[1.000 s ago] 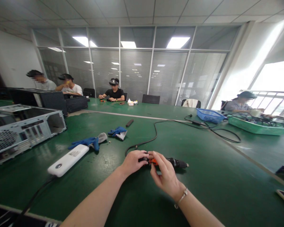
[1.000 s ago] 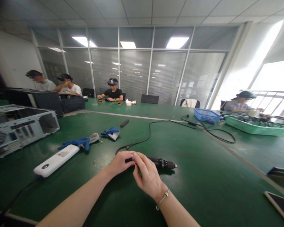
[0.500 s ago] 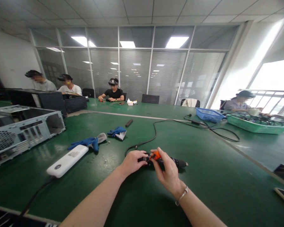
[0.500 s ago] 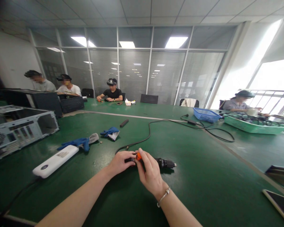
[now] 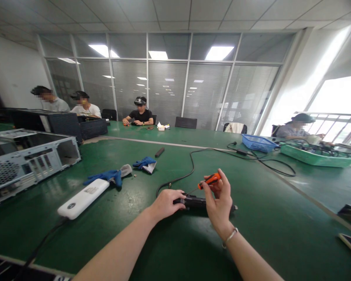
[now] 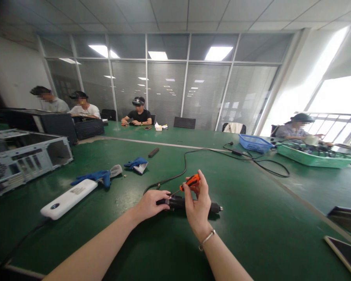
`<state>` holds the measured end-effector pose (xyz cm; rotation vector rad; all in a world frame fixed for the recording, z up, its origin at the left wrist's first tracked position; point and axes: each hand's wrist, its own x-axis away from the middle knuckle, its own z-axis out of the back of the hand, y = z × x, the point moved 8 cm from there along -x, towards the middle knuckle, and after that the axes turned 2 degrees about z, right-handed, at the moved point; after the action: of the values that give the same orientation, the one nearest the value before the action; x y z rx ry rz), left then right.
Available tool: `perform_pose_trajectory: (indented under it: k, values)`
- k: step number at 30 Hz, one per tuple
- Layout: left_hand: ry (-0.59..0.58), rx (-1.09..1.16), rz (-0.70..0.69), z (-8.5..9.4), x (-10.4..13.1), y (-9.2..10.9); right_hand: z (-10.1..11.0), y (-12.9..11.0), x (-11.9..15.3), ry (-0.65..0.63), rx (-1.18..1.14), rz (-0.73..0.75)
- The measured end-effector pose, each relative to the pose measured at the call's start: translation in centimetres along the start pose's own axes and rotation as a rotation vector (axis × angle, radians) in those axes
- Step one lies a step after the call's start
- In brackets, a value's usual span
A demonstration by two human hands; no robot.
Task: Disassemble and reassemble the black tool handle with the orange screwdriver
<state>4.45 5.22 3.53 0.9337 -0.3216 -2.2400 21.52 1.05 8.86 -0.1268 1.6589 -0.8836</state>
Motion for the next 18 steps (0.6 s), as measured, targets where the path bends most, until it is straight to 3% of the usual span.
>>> perform_pose_trajectory:
  k: [4, 18]
  values:
    - [-0.002, 0.021, 0.006, 0.1, 0.0, 0.1, 0.3, 0.5, -0.3, 0.021, -0.006, -0.031]
    - [-0.051, 0.056, -0.012, -0.1, 0.0, 0.4, -0.5, 2.2, -0.3, -0.101, 0.032, -0.12]
